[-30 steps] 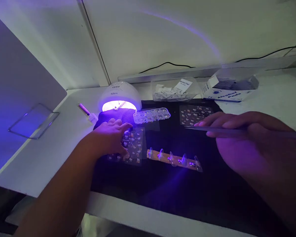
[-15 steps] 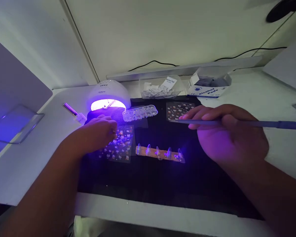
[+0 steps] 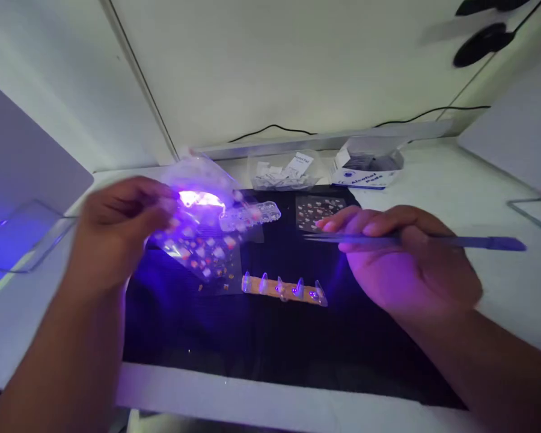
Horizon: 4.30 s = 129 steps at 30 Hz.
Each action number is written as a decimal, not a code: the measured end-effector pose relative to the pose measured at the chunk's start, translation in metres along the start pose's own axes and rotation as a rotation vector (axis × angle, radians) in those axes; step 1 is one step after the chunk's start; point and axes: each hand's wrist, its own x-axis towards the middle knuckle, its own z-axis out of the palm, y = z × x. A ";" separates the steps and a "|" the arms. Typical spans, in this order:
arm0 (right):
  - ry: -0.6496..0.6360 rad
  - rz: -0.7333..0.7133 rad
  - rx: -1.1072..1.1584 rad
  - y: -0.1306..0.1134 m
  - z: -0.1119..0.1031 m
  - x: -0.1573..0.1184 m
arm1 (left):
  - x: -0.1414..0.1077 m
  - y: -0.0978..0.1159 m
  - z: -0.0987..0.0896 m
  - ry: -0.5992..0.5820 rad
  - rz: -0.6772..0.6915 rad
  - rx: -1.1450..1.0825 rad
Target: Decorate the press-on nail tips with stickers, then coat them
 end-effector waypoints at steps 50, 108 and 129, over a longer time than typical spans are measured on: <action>-0.158 0.152 -0.070 -0.013 0.009 -0.021 | -0.051 -0.021 0.071 -0.229 -0.251 -0.450; -0.183 0.063 -0.138 -0.025 0.014 -0.014 | -0.063 -0.011 0.080 -0.316 -0.424 -0.513; -0.218 0.114 -0.263 -0.039 0.009 -0.036 | -0.067 0.000 0.080 -0.343 -0.437 -0.512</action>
